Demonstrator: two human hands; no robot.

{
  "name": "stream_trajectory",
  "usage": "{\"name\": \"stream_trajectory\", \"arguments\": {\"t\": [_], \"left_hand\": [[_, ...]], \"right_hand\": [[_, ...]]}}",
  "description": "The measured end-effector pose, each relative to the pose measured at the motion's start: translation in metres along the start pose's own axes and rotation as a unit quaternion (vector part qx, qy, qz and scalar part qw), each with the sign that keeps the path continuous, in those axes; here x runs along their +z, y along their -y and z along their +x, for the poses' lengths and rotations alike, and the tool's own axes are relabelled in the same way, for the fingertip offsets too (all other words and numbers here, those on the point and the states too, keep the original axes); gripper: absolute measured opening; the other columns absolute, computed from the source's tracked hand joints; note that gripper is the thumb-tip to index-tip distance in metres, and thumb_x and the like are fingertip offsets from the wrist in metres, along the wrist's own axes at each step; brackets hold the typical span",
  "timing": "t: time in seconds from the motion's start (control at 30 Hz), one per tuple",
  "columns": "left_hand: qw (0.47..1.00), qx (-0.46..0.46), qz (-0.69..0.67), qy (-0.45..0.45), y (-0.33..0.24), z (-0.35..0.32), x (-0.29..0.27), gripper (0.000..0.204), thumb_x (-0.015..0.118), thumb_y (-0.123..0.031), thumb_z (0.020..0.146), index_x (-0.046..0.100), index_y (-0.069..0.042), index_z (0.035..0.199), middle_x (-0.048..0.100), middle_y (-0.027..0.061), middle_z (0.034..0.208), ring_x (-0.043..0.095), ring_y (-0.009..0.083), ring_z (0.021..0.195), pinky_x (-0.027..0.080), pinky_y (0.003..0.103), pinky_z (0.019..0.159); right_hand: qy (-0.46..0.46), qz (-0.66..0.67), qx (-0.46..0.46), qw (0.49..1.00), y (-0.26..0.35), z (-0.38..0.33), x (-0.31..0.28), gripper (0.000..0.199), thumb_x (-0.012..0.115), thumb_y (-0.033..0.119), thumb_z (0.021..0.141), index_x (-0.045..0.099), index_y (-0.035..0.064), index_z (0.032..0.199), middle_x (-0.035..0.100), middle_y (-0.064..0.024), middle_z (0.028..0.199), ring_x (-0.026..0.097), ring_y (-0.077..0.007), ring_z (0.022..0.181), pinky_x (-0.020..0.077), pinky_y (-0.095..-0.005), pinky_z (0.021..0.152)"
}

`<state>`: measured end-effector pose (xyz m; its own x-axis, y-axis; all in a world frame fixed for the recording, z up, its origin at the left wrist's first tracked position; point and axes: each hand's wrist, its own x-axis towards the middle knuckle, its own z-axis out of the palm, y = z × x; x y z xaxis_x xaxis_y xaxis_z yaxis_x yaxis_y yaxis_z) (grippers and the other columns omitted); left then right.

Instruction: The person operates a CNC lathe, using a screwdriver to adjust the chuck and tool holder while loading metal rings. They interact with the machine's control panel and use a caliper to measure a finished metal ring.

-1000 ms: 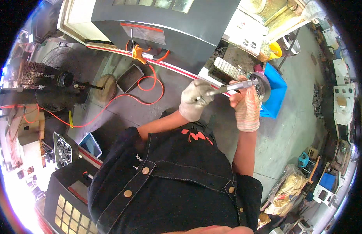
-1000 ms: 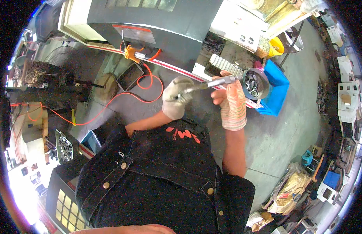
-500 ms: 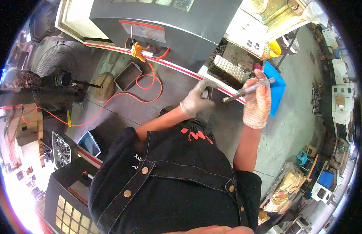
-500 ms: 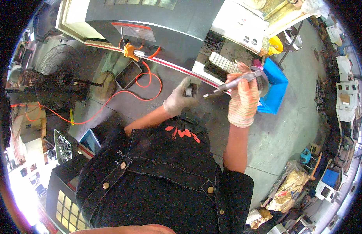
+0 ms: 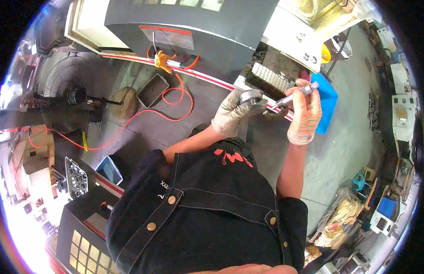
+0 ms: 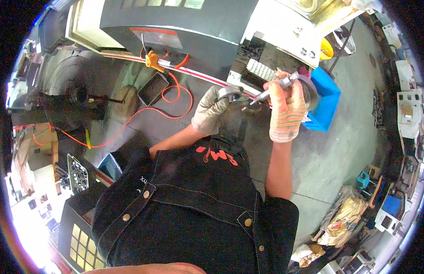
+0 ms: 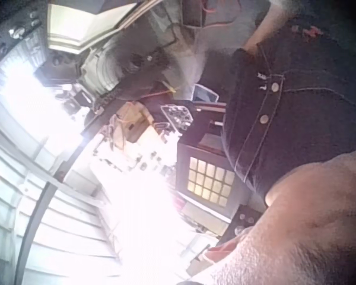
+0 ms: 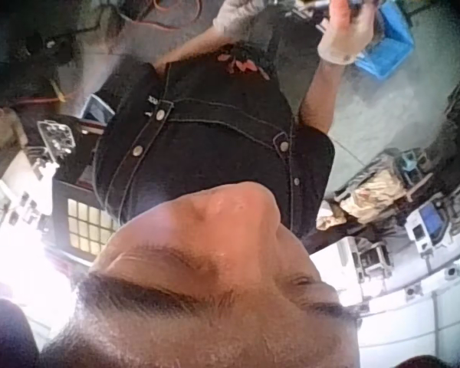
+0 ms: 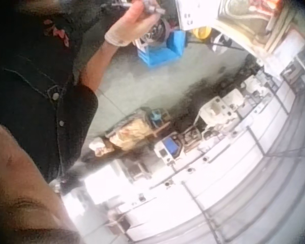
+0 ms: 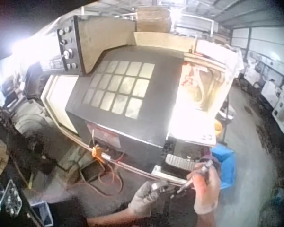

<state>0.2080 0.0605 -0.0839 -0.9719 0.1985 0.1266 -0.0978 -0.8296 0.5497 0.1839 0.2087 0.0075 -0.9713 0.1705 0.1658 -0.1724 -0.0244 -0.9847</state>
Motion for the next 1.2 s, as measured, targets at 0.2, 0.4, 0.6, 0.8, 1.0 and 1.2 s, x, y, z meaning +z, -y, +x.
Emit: {"name": "stream_trajectory", "arguments": {"t": [0.2, 0.4, 0.6, 0.8, 1.0, 1.2], "left_hand": [[0.956, 0.154, 0.214, 0.132, -0.002, 0.013, -0.013, 0.045, 0.057, -0.041, 0.082, 0.057, 0.001, 0.099, 0.049, 0.0148, 0.112, 0.053, 0.0241, 0.101, 0.041, 0.035, 0.088], [0.957, 0.15, 0.244, 0.054, -0.004, 0.016, 0.004, 0.038, 0.059, -0.034, 0.082, 0.057, 0.0, 0.099, 0.049, 0.0144, 0.113, 0.053, 0.0228, 0.102, 0.042, 0.035, 0.087], [0.987, 0.06, 0.121, 0.091, -0.014, 0.014, 0.01, 0.029, 0.055, -0.011, 0.08, 0.051, -0.003, 0.108, 0.045, 0.0101, 0.118, 0.048, 0.0175, 0.108, 0.036, 0.029, 0.092], [0.984, 0.031, 0.168, 0.05, -0.01, 0.011, 0.013, 0.038, 0.056, -0.006, 0.08, 0.043, -0.005, 0.116, 0.046, 0.0077, 0.116, 0.047, 0.0152, 0.106, 0.038, 0.029, 0.089], [0.997, -0.001, 0.044, 0.069, -0.02, 0.008, 0.016, 0.051, 0.058, -0.01, 0.082, 0.033, -0.005, 0.126, 0.046, 0.0082, 0.116, 0.048, 0.0168, 0.106, 0.04, 0.03, 0.09], [0.998, -0.016, -0.002, 0.062, -0.025, 0.006, 0.021, 0.06, 0.059, -0.01, 0.082, 0.027, -0.005, 0.132, 0.045, 0.0084, 0.119, 0.048, 0.0179, 0.108, 0.04, 0.031, 0.092]], "right_hand": [[0.048, -0.038, -0.023, 0.998, 0.015, 0.011, 0.007, 0.023, 0.064, 0.01, 0.08, 0.055, 0.0047, 0.1, 0.055, 0.0027, 0.076, 0.045, -0.0018, 0.059, 0.0355, -0.017, 0.052], [0.062, -0.081, -0.047, 0.994, 0.008, 0.005, 0.015, 0.024, 0.066, 0.013, 0.079, 0.056, 0.0039, 0.099, 0.056, 0.0028, 0.077, 0.048, -0.0019, 0.061, 0.0377, -0.0174, 0.051], [0.054, -0.059, -0.031, 0.996, 0.012, 0.005, 0.018, 0.024, 0.065, 0.012, 0.08, 0.055, 0.0034, 0.1, 0.057, 0.0017, 0.076, 0.05, -0.0031, 0.06, 0.0387, -0.0181, 0.05], [0.05, -0.061, -0.039, 0.996, 0.011, 0.003, 0.019, 0.024, 0.065, 0.012, 0.079, 0.055, 0.0038, 0.099, 0.056, 0.0018, 0.077, 0.049, -0.0029, 0.06, 0.038, -0.0177, 0.05], [0.05, -0.053, -0.017, 0.997, 0.012, 0.001, 0.017, 0.023, 0.065, 0.013, 0.08, 0.056, 0.0037, 0.099, 0.056, 0.0022, 0.077, 0.049, -0.0025, 0.06, 0.0376, -0.018, 0.049], [0.05, -0.101, -0.036, 0.993, 0.005, 0.002, 0.019, 0.022, 0.063, 0.013, 0.081, 0.056, 0.0031, 0.1, 0.057, 0.0007, 0.078, 0.049, -0.0033, 0.063, 0.0392, -0.0187, 0.053]]}}
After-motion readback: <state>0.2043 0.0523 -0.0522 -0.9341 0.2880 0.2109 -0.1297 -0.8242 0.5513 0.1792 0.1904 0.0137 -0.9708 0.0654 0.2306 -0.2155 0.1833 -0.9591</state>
